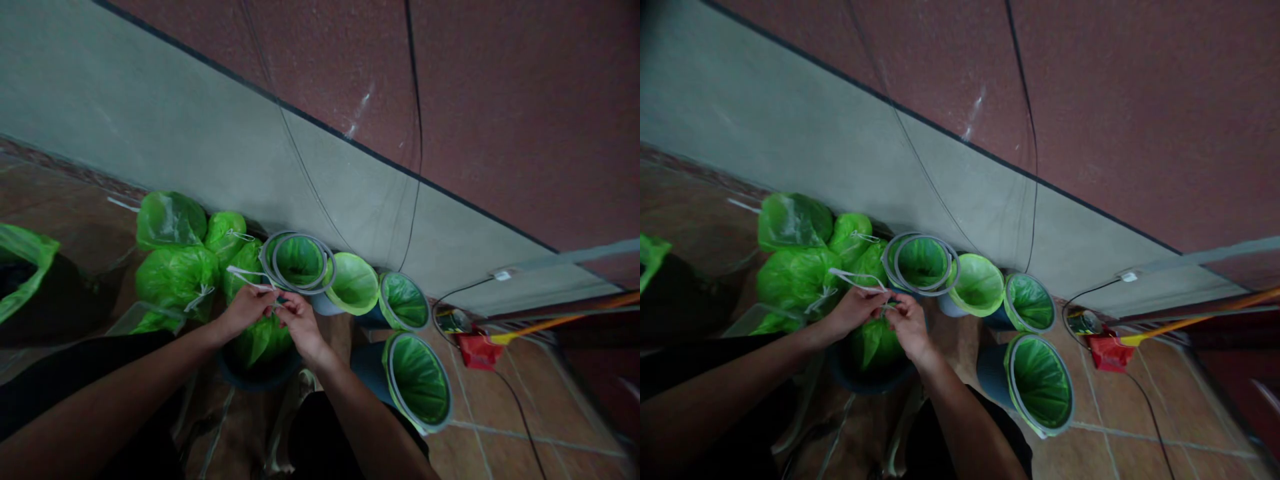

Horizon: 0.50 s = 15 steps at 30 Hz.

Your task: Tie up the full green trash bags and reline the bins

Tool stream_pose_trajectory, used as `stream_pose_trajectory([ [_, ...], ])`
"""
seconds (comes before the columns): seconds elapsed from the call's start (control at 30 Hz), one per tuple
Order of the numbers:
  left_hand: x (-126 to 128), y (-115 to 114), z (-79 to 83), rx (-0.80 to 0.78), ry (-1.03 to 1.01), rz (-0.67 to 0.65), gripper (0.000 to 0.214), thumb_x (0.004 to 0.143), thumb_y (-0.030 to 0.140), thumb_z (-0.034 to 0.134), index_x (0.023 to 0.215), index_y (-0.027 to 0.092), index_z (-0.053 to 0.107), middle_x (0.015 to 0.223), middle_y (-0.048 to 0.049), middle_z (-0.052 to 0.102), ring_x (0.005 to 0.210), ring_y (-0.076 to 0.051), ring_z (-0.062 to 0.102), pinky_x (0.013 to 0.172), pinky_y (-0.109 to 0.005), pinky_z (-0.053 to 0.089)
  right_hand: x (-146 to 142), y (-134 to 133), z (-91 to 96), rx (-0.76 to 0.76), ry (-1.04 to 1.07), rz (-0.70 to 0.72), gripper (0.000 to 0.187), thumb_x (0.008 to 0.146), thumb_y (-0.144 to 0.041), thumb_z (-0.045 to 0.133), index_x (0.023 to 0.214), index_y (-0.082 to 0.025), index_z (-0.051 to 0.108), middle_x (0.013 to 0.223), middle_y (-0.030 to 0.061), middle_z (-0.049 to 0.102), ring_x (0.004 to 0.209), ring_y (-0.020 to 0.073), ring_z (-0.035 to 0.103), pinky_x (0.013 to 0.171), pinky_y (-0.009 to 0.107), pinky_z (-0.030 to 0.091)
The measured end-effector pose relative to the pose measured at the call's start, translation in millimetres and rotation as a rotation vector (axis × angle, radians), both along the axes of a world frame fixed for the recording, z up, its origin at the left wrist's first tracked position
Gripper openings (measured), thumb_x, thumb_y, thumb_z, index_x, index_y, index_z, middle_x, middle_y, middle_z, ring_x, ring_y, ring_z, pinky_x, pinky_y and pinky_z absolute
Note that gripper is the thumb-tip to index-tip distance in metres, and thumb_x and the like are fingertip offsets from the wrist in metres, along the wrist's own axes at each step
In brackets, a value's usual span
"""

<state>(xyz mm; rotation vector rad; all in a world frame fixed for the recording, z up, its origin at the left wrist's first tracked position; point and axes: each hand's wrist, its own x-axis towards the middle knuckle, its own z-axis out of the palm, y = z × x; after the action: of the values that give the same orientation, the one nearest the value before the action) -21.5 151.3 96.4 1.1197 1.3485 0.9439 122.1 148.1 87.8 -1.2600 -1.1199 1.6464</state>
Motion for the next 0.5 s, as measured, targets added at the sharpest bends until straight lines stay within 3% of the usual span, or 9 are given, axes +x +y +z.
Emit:
stream_pose_trajectory([
  [0.07, -0.3, 1.0, 2.6, -0.063, -0.040, 0.056, 0.035, 0.078, 0.048, 0.059, 0.080, 0.014, 0.068, 0.044, 0.0044, 0.049, 0.037, -0.008, 0.037, 0.040, -0.022, 0.025, 0.5, 0.7, 0.3, 0.026, -0.065, -0.031, 0.034, 0.061, -0.030, 0.069, 0.092, -0.021, 0.060, 0.058, -0.0075, 0.052, 0.050, 0.0095, 0.044, 0.049, 0.022, 0.038],
  [0.17, 0.5, 0.1, 3.7, -0.064, -0.085, 0.027, 0.038, 0.076, 0.049, 0.061, 0.086, 0.014, 0.070, 0.044, 0.0043, 0.049, 0.038, -0.009, 0.039, 0.040, -0.022, 0.026, 0.9, 0.9, 3.0, 0.026, -0.111, -0.045, 0.031, 0.064, -0.036, 0.069, 0.089, -0.021, 0.062, 0.059, -0.0061, 0.052, 0.053, 0.0109, 0.046, 0.050, 0.023, 0.039],
  [0.37, -0.5, -0.9, 0.9, 0.065, -0.011, -0.079, 0.037, 0.079, 0.048, 0.058, 0.088, 0.015, 0.073, 0.047, 0.0033, 0.052, 0.042, -0.010, 0.044, 0.043, -0.023, 0.032, 2.1, -0.7, 4.7, -0.102, 0.031, 0.160, 0.032, 0.067, -0.049, 0.071, 0.075, -0.018, 0.064, 0.060, -0.0036, 0.052, 0.051, 0.0077, 0.037, 0.049, 0.021, 0.035],
  [0.43, -0.2, -1.0, 1.0, 0.048, -0.023, -0.069, 0.037, 0.078, 0.047, 0.059, 0.090, 0.015, 0.073, 0.046, 0.0036, 0.051, 0.042, -0.010, 0.044, 0.042, -0.022, 0.032, 2.1, -0.9, 2.0, -0.126, 0.022, 0.143, 0.033, 0.066, -0.049, 0.071, 0.074, -0.018, 0.064, 0.061, -0.0036, 0.052, 0.050, 0.0077, 0.036, 0.049, 0.022, 0.034],
  [0.5, 1.6, -2.1, 2.0, -0.018, -0.050, -0.020, 0.036, 0.076, 0.046, 0.061, 0.087, 0.014, 0.072, 0.044, 0.0042, 0.050, 0.040, -0.009, 0.042, 0.040, -0.022, 0.029, 2.0, -0.7, 0.1, -0.058, -0.067, 0.121, 0.028, 0.071, -0.046, 0.067, 0.073, -0.019, 0.063, 0.062, -0.0028, 0.054, 0.051, 0.0092, 0.040, 0.050, 0.023, 0.035],
])
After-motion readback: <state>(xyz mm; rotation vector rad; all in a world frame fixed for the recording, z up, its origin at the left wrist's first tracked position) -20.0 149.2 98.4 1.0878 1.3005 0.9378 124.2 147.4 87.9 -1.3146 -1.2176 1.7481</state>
